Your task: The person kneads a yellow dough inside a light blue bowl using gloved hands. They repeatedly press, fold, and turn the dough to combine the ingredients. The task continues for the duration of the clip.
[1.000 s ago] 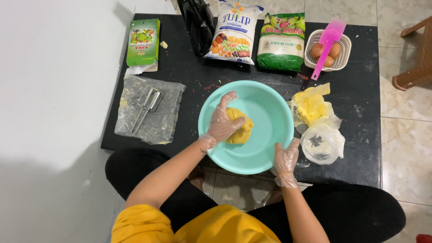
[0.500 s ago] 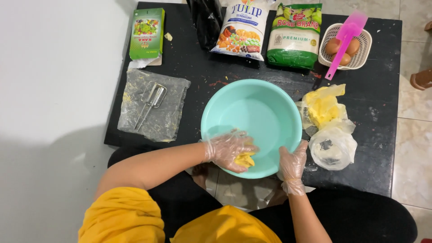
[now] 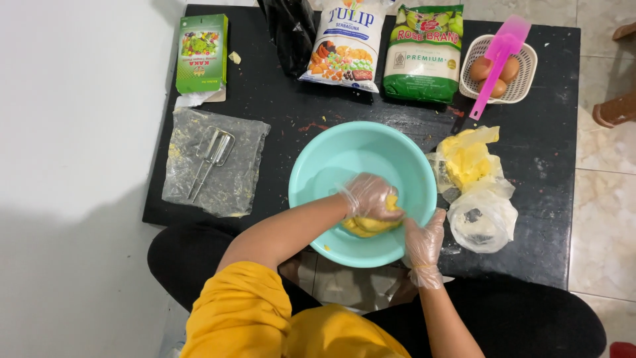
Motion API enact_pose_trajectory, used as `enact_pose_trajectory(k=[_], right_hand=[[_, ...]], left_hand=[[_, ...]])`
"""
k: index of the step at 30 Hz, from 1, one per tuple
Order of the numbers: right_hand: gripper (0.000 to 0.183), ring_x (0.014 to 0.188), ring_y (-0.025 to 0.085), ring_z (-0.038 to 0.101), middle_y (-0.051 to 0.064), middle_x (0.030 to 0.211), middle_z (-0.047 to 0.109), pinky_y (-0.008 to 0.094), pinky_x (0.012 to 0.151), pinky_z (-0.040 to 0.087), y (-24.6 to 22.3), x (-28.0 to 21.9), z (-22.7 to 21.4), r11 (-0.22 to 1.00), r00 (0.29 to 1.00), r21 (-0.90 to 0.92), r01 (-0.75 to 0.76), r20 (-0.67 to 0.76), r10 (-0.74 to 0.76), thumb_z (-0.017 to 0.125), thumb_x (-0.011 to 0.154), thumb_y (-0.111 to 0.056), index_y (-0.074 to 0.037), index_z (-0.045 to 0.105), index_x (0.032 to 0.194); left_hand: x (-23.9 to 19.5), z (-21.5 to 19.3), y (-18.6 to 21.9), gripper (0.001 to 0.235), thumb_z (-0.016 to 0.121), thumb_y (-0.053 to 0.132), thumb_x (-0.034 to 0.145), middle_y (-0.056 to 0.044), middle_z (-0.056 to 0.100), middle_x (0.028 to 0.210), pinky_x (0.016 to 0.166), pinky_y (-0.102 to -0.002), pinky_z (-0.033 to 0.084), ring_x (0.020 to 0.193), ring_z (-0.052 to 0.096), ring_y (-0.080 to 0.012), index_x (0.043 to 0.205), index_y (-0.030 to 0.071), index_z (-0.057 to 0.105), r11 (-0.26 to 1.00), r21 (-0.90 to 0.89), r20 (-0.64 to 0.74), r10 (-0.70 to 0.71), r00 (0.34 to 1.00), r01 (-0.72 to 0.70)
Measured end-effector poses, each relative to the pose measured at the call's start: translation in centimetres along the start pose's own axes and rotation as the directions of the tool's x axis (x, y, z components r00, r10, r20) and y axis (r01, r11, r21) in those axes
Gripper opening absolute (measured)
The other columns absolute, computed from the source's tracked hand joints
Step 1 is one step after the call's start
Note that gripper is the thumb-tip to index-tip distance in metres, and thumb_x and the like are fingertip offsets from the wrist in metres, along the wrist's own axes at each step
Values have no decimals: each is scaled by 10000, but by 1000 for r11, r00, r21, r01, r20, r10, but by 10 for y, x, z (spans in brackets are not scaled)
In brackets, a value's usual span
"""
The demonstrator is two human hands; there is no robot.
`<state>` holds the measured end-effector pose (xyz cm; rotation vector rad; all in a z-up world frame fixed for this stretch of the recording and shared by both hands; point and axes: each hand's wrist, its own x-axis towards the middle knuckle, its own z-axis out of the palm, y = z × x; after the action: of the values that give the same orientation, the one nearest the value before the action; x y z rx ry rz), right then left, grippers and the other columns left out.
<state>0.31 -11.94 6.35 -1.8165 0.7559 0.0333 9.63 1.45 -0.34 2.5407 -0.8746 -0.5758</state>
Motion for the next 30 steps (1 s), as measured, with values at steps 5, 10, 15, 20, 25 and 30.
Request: enact_pose_trajectory(k=[5,10,15,20,25,30], right_hand=[[481,992,368,646,230,983,612,476,814,511,33,18,-3,995,996,-58,86,39,-84,695,832,-140,-39,470,1245],[498,1030,419,641,283,1047,622,515,834,513,46,25,-15,984,990,-112,138,48,-134,687,849,-121,-7,482,1288],[508,981,423,644,253,1023,612,508,805,516,65,28,-21,957,976,-207,205,-25,-215,730,867,-134,12,463,1273],[500,968,415,654,217,1005,618,504,786,530,57,28,-19,955,973,-193,224,-17,-232,735,861,-132,3,473,1265],[456,960,419,652,220,986,611,502,778,520,46,16,-20,947,967,-206,246,-7,-253,732,851,-118,1,485,1216],[412,913,363,638,174,935,581,461,774,509,50,18,-19,947,960,-182,267,-38,-278,729,846,-103,-32,489,1173]], left_hand=[[6,-14,-5,730,463,804,779,-151,764,933,870,-502,593,986,728,-387,909,143,745,931,-260,-65,-281,957,256],[-43,-68,25,804,518,801,771,-159,743,1144,981,-455,564,1156,685,-355,1182,138,709,670,-592,-92,-609,788,449],[-103,-103,7,917,648,699,799,-203,635,1382,1120,-490,478,1314,583,-382,1506,149,453,743,-536,-36,-494,869,400],[-162,-133,63,829,608,511,911,-208,625,1328,1087,-498,461,1261,596,-371,1494,-22,356,860,-99,149,-484,862,500],[-180,-92,34,554,623,481,945,-151,699,1081,953,-510,527,1080,676,-375,1277,38,600,927,1,-7,-376,927,376],[-190,-61,34,337,758,137,884,-167,722,1221,1008,-495,538,1175,651,-413,1209,56,725,964,-235,146,-91,985,124]])
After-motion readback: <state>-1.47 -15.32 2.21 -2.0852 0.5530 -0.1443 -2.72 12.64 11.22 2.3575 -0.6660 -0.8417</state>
